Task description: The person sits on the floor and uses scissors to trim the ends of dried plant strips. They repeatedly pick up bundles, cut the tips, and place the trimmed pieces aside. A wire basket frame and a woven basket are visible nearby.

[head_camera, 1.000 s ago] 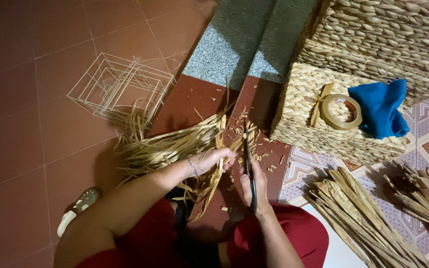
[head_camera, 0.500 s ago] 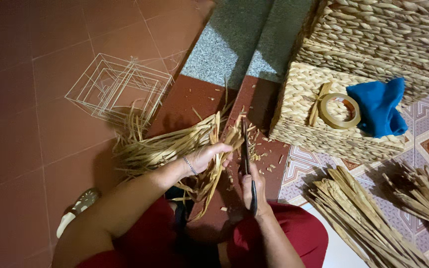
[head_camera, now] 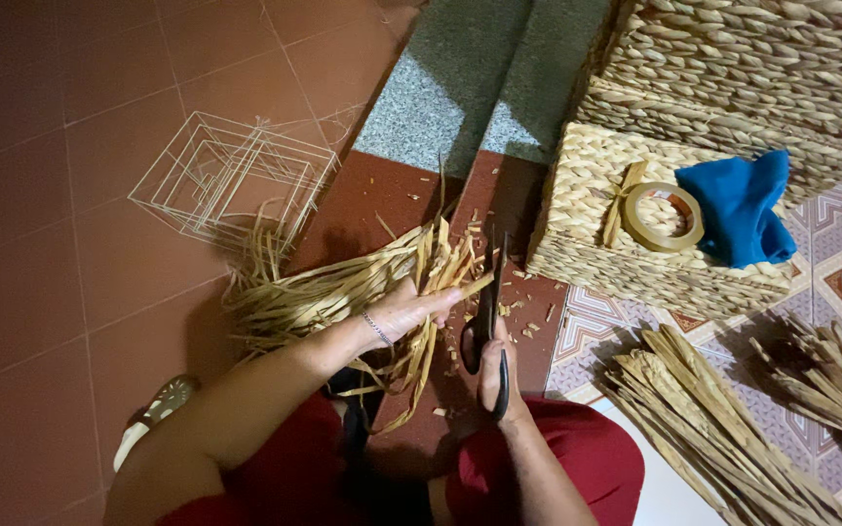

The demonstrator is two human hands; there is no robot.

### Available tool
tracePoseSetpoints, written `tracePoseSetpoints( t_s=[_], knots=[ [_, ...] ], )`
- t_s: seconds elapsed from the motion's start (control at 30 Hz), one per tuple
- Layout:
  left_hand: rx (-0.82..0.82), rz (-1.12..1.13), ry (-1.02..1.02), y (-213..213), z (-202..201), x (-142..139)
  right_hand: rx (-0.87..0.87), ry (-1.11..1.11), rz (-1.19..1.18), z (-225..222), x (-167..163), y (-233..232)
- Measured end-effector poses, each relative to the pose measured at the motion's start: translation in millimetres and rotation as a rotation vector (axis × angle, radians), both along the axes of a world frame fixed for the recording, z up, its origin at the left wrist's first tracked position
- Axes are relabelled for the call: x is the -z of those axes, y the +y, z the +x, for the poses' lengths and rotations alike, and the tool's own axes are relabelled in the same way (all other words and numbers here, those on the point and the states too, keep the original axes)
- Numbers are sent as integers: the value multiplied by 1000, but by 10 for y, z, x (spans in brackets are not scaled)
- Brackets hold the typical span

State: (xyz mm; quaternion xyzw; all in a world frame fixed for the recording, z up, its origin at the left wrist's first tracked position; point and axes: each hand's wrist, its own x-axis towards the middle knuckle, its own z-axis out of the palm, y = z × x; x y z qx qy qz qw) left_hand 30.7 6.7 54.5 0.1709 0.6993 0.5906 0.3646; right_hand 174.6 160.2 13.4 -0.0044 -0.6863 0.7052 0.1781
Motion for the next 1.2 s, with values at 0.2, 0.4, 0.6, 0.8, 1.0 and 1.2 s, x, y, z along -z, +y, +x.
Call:
tracePoseSetpoints(
  t_s=[0.2,0.4,0.6,0.8,1.0,1.2],
  knots=[
    [29,-31,42,15,-9,-25,1,-55,-113,23,83,31],
    [26,-6,-88,-10,29,-187,102,-36,-48,52,92,37],
    [15,-145,14,-8,0,-69,52,3,180,70,2,45],
    [252,-160,1,-66,-80,127,60,4,366,44,-86,62],
    [253,-139,-62,-107,-76,146,162,18,570,52,-116,68],
    [316,-286,-20,-101,-76,137,149,-64,653,25,-23,87]
  ],
)
